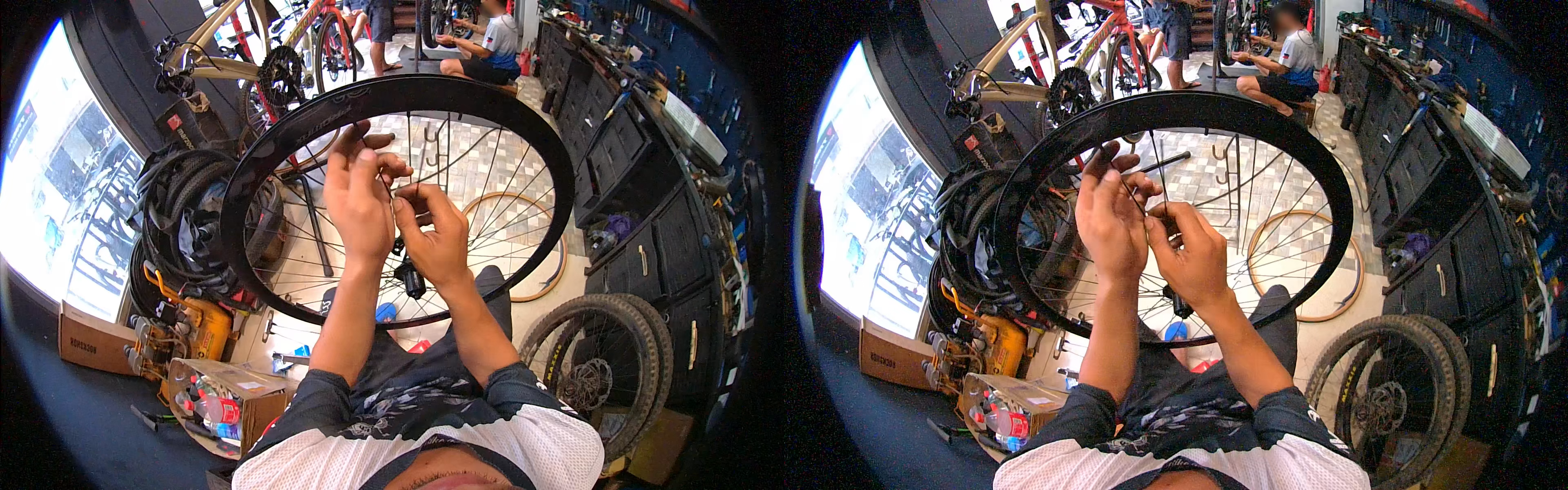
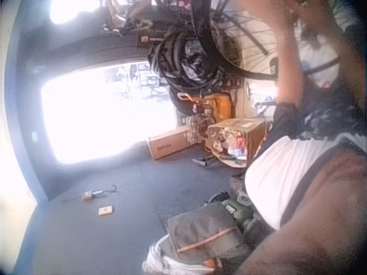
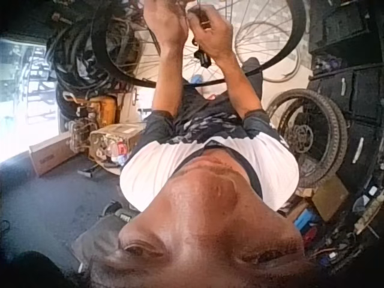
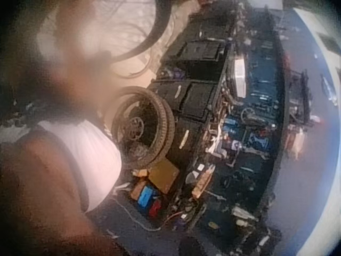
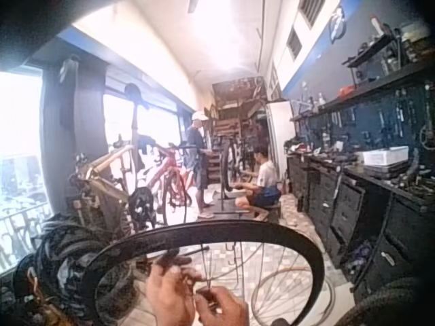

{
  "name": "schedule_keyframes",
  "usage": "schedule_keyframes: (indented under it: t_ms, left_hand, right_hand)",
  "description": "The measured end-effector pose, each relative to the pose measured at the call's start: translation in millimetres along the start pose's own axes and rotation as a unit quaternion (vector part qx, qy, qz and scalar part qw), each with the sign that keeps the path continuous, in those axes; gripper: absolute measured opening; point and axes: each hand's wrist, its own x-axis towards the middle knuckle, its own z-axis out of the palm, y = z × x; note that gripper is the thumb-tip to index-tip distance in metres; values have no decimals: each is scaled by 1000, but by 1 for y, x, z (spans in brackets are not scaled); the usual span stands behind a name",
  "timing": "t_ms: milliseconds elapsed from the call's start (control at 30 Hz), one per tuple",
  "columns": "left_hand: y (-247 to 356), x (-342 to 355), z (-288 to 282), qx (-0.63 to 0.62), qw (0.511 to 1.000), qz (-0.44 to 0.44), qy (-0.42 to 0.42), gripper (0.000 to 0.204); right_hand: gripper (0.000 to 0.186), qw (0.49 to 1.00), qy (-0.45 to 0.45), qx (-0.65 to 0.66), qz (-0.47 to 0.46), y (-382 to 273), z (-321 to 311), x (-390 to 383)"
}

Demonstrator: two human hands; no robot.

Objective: The person laces spokes into a bicycle wheel rim, threading each spoke through the rim and hub by hand. The wheel is held upright and rotated as needed to access different spoke holes.

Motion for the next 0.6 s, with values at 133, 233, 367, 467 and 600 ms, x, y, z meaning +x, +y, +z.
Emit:
schedule_keyframes:
  t_ms: [133, 233, 367, 467, 600]
  left_hand:
    - [-12, -31, 12, 285, 923, 253, 44, 59]
    - [-15, -41, 17, 396, 852, 333, -76, 50]
    - [-21, -14, 48, 271, 950, 121, -101, 45]
    - [-31, 10, 47, 269, 952, 81, -119, 40]
    - [-43, 21, 59, 132, 987, -26, -82, 30]
  right_hand:
    - [17, 999, 5, 27, -23, 5, -17, -2]
    - [32, 997, 10, 72, -14, 3, -26, -7]
    - [70, 990, 78, 106, -47, 30, -27, -17]
    - [72, 994, 83, 57, -37, 29, -29, -19]
    - [57, 995, 78, 44, -45, 29, -27, -13]
